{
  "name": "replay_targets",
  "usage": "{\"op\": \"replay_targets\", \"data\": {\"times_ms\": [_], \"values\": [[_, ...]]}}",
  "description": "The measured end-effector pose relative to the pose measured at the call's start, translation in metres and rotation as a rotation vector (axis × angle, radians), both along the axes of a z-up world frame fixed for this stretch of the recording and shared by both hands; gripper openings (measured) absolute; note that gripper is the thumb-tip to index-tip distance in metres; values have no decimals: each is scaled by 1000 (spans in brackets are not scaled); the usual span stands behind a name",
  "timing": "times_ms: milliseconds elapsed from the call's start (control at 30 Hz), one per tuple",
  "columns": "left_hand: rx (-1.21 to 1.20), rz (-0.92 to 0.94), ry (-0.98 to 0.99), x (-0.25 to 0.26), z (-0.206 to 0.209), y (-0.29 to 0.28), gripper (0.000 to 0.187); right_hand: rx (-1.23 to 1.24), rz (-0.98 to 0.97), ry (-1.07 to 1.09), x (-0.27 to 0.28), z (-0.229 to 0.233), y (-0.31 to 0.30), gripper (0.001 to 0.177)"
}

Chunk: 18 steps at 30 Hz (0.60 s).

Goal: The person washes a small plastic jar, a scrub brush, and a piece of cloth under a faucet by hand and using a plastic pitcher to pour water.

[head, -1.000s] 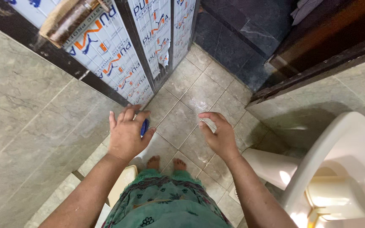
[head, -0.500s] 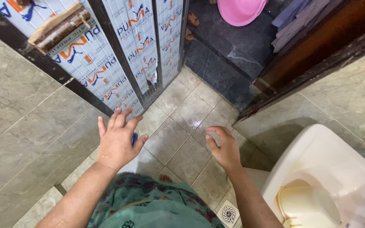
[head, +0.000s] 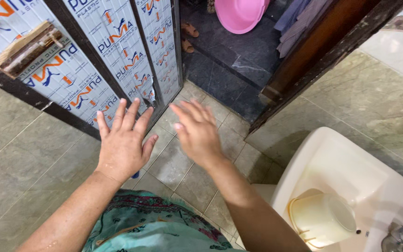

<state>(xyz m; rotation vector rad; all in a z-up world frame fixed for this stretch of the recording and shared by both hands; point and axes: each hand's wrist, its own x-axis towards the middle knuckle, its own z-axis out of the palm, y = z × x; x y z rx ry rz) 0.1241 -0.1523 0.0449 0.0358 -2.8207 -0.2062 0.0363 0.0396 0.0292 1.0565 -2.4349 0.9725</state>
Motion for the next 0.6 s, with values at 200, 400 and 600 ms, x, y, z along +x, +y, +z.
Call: {"op": "replay_targets", "data": {"times_ms": [200, 400, 600], "values": [[25, 34, 27, -5, 0, 0, 67, 26, 107, -38, 7, 19, -31, 46], [31, 83, -18, 3, -3, -9, 67, -12, 173, -67, 17, 17, -47, 45], [59, 104, -16, 11, -11, -15, 68, -17, 215, -95, 20, 12, -59, 46]]}}
